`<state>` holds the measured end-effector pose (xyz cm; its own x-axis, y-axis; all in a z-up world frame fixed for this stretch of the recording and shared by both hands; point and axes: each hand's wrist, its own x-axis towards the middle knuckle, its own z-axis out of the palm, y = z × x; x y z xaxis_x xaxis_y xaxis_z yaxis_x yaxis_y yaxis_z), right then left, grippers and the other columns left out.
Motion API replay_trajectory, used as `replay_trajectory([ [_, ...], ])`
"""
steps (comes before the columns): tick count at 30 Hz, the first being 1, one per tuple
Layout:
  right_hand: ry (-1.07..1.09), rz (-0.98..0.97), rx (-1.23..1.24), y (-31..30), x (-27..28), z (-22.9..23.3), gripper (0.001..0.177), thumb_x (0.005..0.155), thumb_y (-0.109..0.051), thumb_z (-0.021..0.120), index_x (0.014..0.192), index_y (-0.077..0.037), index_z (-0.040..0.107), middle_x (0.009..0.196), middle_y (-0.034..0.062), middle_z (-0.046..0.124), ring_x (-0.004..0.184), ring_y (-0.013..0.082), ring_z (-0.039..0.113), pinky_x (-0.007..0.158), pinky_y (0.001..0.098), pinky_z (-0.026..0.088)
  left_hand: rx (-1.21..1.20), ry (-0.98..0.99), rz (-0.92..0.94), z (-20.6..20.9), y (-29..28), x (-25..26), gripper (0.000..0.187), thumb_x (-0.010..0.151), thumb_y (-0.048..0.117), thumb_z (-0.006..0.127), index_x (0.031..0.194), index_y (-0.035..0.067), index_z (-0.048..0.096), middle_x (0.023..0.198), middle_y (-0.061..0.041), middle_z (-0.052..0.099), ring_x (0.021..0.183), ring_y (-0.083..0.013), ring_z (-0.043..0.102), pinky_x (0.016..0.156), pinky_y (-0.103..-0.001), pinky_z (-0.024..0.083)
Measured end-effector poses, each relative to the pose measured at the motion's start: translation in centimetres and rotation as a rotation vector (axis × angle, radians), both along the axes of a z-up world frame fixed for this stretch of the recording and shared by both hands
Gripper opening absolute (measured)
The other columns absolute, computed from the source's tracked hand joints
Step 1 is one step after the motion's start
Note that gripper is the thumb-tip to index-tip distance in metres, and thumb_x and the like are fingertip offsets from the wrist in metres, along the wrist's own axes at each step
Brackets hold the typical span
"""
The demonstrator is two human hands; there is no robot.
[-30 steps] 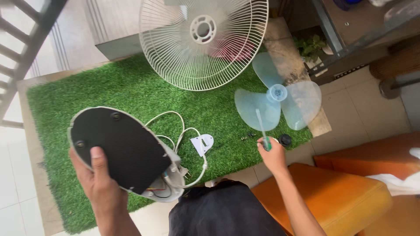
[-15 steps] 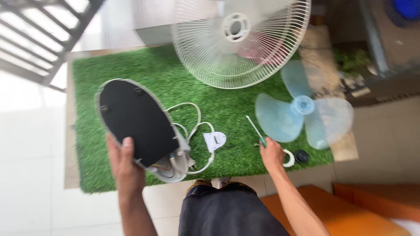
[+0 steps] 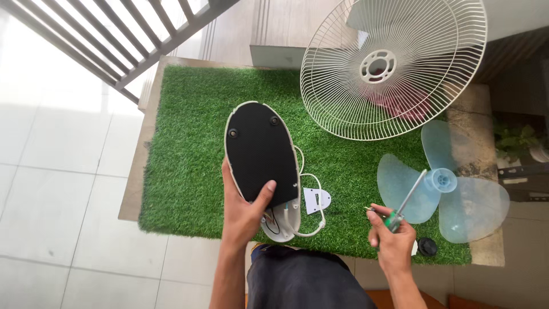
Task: The person assembles the base of a standing fan by attaching a black rubber mat to the white plastic housing. They use a screwdriver to tighten several screws into the mat, securing it to the base.
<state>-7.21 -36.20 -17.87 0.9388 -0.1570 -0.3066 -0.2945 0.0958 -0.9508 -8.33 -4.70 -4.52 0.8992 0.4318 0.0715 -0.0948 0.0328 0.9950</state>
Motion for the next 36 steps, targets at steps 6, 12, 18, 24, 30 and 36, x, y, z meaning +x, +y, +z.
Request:
replay_trajectory([
  [6, -0.264, 0.177, 0.009, 9.1, 0.9, 8.3, 0.018, 0.084, -0.008, 0.079, 0.101, -0.001, 0.076, 0.087, 0.006, 0.077, 0.043, 0.0055, 0.055, 0.032, 0.0226, 0.04, -0.05, 0.03, 0.006, 0.5, -0.5, 0.5, 0.093, 0.089, 0.011, 0.076, 0.16, 0.003, 0.017, 0.144, -0.019, 0.055, 0.129, -0.0275, 0.062, 0.107, -0.04, 0.054],
  [12, -0.339, 0.164, -0.358, 14.8, 1.2, 13.4, 0.022, 0.082, -0.007, 0.081, 0.103, -0.003, 0.078, 0.096, 0.0045, 0.076, 0.055, 0.0023, 0.058, 0.043, 0.0193, 0.044, 0.036, 0.084, -0.003, 0.7, 0.1, 0.8, 0.095, 0.09, 0.015, 0.076, 0.161, 0.003, 0.015, 0.144, -0.021, 0.054, 0.128, -0.0281, 0.062, 0.106, -0.039, 0.052],
  [18, -0.511, 0.178, -0.545, 16.6, 1.5, 15.0, 0.022, 0.083, -0.005, 0.082, 0.105, -0.003, 0.077, 0.098, 0.0038, 0.075, 0.08, 0.0069, 0.068, 0.068, 0.0219, 0.054, 0.015, 0.106, -0.056, 0.8, 0.5, 1.1, 0.095, 0.09, 0.018, 0.076, 0.161, 0.002, 0.014, 0.143, -0.022, 0.056, 0.128, -0.0278, 0.062, 0.106, -0.038, 0.052],
  [24, -0.407, 0.143, -0.692, 17.0, 1.1, 16.2, 0.024, 0.079, -0.005, 0.083, 0.102, -0.002, 0.077, 0.095, 0.0049, 0.075, 0.074, 0.011, 0.068, 0.064, 0.0248, 0.053, 0.017, 0.096, -0.111, 0.9, 0.8, 1.5, 0.096, 0.091, 0.017, 0.076, 0.161, 0.002, 0.012, 0.143, -0.022, 0.056, 0.129, -0.0283, 0.061, 0.106, -0.038, 0.05],
  [30, -0.531, 0.208, -0.837, 17.2, 1.1, 16.9, 0.025, 0.08, -0.006, 0.082, 0.103, -0.001, 0.075, 0.097, 0.0059, 0.074, 0.081, 0.0105, 0.072, 0.068, 0.0256, 0.057, -0.01, 0.112, -0.148, 1.2, 1.1, 1.5, 0.097, 0.09, 0.016, 0.076, 0.16, 0.001, 0.011, 0.142, -0.022, 0.056, 0.129, -0.0282, 0.061, 0.107, -0.037, 0.05],
  [36, -0.376, 0.143, -0.721, 17.4, 0.8, 16.4, 0.037, 0.076, -0.006, 0.085, 0.111, -0.001, 0.075, 0.088, 0.0029, 0.074, 0.07, 0.0069, 0.067, 0.062, 0.0234, 0.055, 0.03, 0.068, -0.142, 1.1, 1.3, 1.3, 0.095, 0.091, 0.012, 0.075, 0.16, 0.0, 0.012, 0.146, -0.024, 0.053, 0.132, -0.0298, 0.058, 0.109, -0.038, 0.047],
])
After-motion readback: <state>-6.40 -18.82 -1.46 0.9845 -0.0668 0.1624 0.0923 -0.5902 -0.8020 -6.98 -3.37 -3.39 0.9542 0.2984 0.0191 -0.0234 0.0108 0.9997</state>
